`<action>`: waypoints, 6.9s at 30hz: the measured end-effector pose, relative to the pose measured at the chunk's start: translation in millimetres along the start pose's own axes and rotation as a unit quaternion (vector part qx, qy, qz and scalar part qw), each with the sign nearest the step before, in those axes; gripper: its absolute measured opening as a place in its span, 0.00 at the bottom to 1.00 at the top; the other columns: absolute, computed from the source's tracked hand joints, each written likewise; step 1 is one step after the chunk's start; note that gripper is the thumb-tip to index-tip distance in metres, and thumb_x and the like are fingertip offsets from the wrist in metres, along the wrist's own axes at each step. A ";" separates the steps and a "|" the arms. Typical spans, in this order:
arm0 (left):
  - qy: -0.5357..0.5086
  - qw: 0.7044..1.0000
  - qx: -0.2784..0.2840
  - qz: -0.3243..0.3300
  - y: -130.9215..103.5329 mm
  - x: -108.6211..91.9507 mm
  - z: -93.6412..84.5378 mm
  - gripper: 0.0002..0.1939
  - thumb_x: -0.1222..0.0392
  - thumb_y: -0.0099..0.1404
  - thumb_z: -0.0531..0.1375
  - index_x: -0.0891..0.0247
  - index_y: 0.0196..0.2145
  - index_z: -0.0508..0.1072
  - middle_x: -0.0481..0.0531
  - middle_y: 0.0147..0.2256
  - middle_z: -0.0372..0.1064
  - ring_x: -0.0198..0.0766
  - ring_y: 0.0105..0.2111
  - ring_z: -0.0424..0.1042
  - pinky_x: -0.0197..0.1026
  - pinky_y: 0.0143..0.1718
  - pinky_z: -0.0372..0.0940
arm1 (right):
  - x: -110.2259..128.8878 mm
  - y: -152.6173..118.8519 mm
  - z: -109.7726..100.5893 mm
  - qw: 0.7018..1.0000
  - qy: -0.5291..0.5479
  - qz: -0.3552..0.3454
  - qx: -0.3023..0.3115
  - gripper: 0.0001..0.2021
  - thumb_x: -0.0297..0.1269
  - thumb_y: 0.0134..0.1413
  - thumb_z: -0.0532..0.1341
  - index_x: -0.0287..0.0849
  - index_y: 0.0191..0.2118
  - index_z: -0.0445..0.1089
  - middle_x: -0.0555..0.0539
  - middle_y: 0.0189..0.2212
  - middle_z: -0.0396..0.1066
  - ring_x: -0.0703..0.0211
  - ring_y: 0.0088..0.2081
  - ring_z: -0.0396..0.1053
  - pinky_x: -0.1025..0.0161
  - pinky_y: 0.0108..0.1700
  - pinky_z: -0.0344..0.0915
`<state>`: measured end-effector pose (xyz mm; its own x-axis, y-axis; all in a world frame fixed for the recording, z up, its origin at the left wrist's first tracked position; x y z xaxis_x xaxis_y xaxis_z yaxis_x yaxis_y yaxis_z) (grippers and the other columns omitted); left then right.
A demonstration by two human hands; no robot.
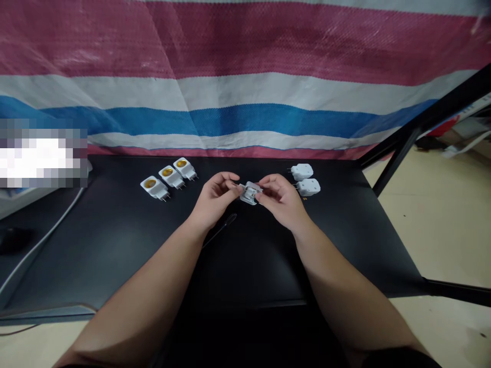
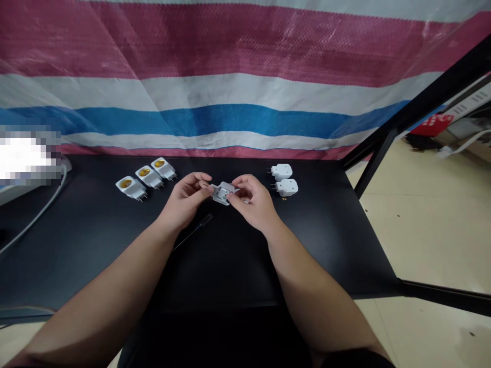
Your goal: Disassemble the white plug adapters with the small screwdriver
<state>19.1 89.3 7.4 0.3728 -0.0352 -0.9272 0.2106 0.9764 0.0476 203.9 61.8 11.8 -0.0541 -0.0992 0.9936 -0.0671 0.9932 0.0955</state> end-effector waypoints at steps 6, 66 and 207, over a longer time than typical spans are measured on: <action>0.019 0.998 0.038 -0.044 -3.1 6.0 7.2 0.17 0.58 0.58 0.80 0.66 0.41 0.82 0.49 0.32 0.78 0.34 0.32 0.80 0.35 0.36 0.80 | 1.9 3.3 -5.7 1.000 0.012 -0.011 -0.013 0.10 0.44 0.61 0.72 0.48 0.43 0.74 0.45 0.45 0.83 0.50 0.46 0.81 0.48 0.51 0.78; -0.081 0.987 0.045 -0.132 -7.8 24.3 8.1 0.30 0.66 0.56 0.82 0.58 0.55 0.81 0.50 0.44 0.80 0.35 0.41 0.83 0.37 0.44 0.82 | 25.7 -10.1 10.1 0.989 -0.103 -0.107 0.000 0.06 0.37 0.62 0.68 0.49 0.39 0.71 0.51 0.32 0.71 0.59 0.30 0.69 0.57 0.33 0.68; 0.001 0.995 0.079 -0.066 -4.6 18.6 14.3 0.28 0.64 0.56 0.80 0.66 0.52 0.77 0.49 0.38 0.80 0.35 0.34 0.81 0.37 0.37 0.81 | 14.8 -6.6 0.0 0.988 -0.099 -0.109 -0.047 0.05 0.37 0.64 0.70 0.47 0.45 0.80 0.45 0.42 0.83 0.53 0.42 0.82 0.52 0.48 0.80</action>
<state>38.0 81.1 -4.8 0.3298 -0.1610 -0.9302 0.3965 0.9178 -0.0182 203.5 53.7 25.8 -0.2433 -0.3125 0.9182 -0.0057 0.9471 0.3208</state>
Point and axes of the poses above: each hand's wrist, its own y-axis towards the middle knuckle, its own z-axis out of the palm, x = y × z, the point moved 8 cm from there along y, towards the middle knuckle
